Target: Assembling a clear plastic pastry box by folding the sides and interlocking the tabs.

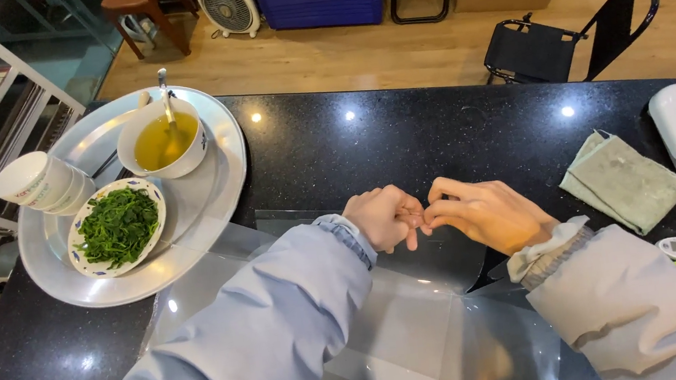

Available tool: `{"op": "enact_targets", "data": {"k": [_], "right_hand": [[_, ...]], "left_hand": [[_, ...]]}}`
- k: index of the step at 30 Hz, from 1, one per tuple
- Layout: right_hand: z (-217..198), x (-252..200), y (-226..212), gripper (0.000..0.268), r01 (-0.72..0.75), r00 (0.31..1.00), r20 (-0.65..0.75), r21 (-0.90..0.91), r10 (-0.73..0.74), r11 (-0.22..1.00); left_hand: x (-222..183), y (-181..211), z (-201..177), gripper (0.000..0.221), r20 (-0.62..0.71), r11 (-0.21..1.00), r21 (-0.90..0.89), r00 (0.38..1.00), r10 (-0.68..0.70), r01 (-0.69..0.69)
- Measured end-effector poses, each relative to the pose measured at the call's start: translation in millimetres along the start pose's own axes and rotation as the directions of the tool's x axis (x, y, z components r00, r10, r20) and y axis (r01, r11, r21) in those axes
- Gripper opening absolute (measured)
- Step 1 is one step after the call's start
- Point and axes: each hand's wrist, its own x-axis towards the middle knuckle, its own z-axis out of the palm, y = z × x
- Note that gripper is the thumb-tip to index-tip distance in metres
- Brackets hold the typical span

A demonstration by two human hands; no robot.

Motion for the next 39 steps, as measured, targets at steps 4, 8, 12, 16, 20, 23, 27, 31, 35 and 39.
{"op": "enact_targets", "data": {"k": [4, 8, 12, 16, 20, 23, 27, 31, 35, 39], "right_hand": [[20.1, -4.0, 11.6, 0.012, 0.066, 0.998, -0.013, -0.074, -0.067, 0.995], [17.2, -9.9, 15.6, 0.01, 0.007, 1.0, 0.008, -0.083, -0.006, 0.997], [5.6, -18.4, 15.4, 0.014, -0.058, 0.998, -0.014, -0.055, 0.058, 0.997], [-4.8, -14.6, 0.2, 0.014, -0.079, 0.996, -0.052, -0.067, 0.076, 0.995], [-9.2, -12.3, -7.9, 0.014, -0.098, 0.995, -0.036, -0.149, 0.093, 0.984], [-22.2, -7.7, -39.6, 0.015, -0.297, 0.954, 0.012, -0.081, 0.299, 0.951], [0.0, -10.1, -52.2, 0.016, -0.464, 0.886, 0.021, -0.003, 0.464, 0.886], [24.6, -19.1, -34.1, 0.018, -0.465, 0.885, 0.005, 0.047, 0.465, 0.884], [18.6, -21.4, -38.7, 0.022, -0.447, 0.894, -0.001, -0.001, 0.447, 0.894], [18.8, -17.5, -41.4, 0.023, -0.435, 0.899, 0.039, -0.025, 0.435, 0.9]], "left_hand": [[-1.3, 0.5, -1.4, 0.025, -0.014, 0.999, -0.031, 1.0, 0.026, -0.026], [6.6, -4.4, 1.9, 0.025, -0.018, 1.0, -0.002, 1.0, 0.024, -0.024], [9.1, -6.2, 3.4, 0.026, -0.018, 1.0, 0.006, 1.0, 0.002, -0.002], [5.4, -0.7, -2.2, 0.025, -0.007, 1.0, -0.002, 1.0, -0.014, 0.014], [-2.9, 12.0, -11.2, 0.028, 0.016, 0.995, -0.002, 0.994, -0.104, 0.104], [-12.6, 21.2, -15.7, 0.029, 0.009, 0.985, -0.025, 0.986, -0.168, 0.168], [-18.5, 23.6, -15.3, 0.03, 0.032, 0.981, -0.074, 0.984, -0.176, 0.178], [-16.3, 17.8, -7.1, 0.027, 0.035, 0.99, -0.047, 0.991, -0.133, 0.134], [-12.8, 19.4, -2.5, 0.028, 0.011, 0.992, 0.011, 0.992, -0.127, 0.127], [-10.8, 19.3, 1.0, 0.029, -0.021, 0.988, 0.027, 0.988, -0.152, 0.153]]}}
